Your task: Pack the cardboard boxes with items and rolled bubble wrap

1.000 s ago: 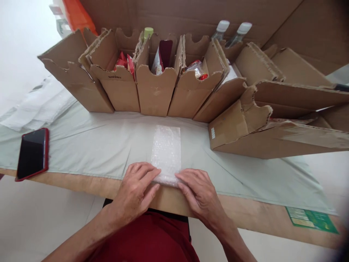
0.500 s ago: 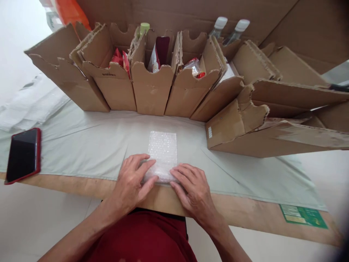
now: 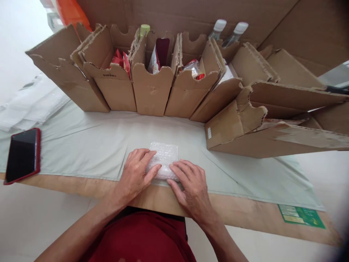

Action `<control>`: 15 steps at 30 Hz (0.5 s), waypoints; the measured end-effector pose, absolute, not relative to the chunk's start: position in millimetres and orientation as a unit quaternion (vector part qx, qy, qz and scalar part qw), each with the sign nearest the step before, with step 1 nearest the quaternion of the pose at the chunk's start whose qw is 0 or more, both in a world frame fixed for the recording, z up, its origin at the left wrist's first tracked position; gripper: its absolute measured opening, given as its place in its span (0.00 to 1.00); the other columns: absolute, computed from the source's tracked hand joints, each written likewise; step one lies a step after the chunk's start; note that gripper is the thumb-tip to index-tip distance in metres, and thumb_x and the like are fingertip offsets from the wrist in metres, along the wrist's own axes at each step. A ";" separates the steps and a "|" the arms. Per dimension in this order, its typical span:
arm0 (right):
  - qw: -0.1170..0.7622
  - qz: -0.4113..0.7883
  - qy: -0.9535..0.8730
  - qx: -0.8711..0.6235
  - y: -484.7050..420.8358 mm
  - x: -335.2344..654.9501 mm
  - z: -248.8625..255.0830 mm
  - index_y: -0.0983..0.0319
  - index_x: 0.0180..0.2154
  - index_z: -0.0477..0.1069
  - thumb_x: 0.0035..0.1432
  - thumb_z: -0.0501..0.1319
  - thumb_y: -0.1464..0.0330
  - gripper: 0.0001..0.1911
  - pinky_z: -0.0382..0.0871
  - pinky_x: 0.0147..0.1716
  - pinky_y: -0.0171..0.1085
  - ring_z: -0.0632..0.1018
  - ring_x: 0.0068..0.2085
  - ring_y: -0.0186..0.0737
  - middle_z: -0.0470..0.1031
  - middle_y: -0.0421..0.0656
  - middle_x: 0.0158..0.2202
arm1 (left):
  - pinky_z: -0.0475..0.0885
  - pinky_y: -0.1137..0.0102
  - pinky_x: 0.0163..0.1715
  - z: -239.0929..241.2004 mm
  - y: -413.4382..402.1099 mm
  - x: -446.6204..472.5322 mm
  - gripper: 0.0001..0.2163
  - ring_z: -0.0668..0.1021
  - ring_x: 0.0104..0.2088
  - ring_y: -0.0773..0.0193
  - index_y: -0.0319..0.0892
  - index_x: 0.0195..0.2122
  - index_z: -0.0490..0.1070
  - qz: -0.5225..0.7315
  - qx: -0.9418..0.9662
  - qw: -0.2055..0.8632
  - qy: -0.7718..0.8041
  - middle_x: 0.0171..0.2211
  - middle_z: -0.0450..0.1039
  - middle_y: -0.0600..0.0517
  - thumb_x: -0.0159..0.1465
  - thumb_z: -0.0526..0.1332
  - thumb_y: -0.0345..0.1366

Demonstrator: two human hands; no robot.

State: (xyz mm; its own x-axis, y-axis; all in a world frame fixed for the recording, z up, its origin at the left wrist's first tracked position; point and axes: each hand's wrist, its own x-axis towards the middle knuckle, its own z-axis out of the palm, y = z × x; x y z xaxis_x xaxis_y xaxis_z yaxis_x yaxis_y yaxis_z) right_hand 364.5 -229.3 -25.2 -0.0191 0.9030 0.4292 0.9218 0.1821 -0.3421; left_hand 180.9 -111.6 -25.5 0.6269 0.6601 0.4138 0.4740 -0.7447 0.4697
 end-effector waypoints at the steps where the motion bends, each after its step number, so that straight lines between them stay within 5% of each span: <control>1: 0.302 -0.005 -0.708 -0.639 -226.3 365.2 -25.5 0.61 0.55 0.69 0.70 0.60 0.68 0.13 0.65 0.52 0.48 0.75 0.54 0.52 0.79 0.48 0.50 | 0.72 0.56 0.48 -23.3 -114.3 179.3 0.14 0.76 0.48 0.49 0.35 0.54 0.72 0.298 0.886 0.169 0.311 0.48 0.76 0.39 0.71 0.60 0.38; 7: 0.325 0.033 -0.686 -0.650 -215.7 371.5 -19.3 0.62 0.54 0.72 0.73 0.57 0.63 0.14 0.67 0.46 0.45 0.77 0.45 0.47 0.80 0.47 0.43 | 0.71 0.58 0.49 -17.6 -117.5 174.2 0.11 0.76 0.46 0.52 0.38 0.52 0.73 0.281 0.894 0.190 0.294 0.45 0.78 0.44 0.71 0.60 0.35; 12: 0.269 -0.030 -0.705 -0.656 -215.4 372.2 -15.9 0.65 0.59 0.69 0.70 0.59 0.59 0.22 0.64 0.53 0.52 0.73 0.57 0.56 0.73 0.57 0.58 | 0.72 0.55 0.44 -22.0 -96.5 190.4 0.12 0.77 0.42 0.49 0.38 0.49 0.76 0.230 0.901 0.147 0.338 0.42 0.79 0.42 0.70 0.60 0.38; 15: 0.240 -0.041 -0.721 -0.649 -210.3 373.4 -19.1 0.63 0.58 0.70 0.69 0.61 0.63 0.19 0.63 0.55 0.53 0.73 0.58 0.57 0.75 0.54 0.58 | 0.72 0.50 0.46 -18.7 -88.6 196.3 0.15 0.77 0.44 0.46 0.36 0.50 0.76 0.203 0.896 0.152 0.363 0.44 0.78 0.39 0.70 0.59 0.41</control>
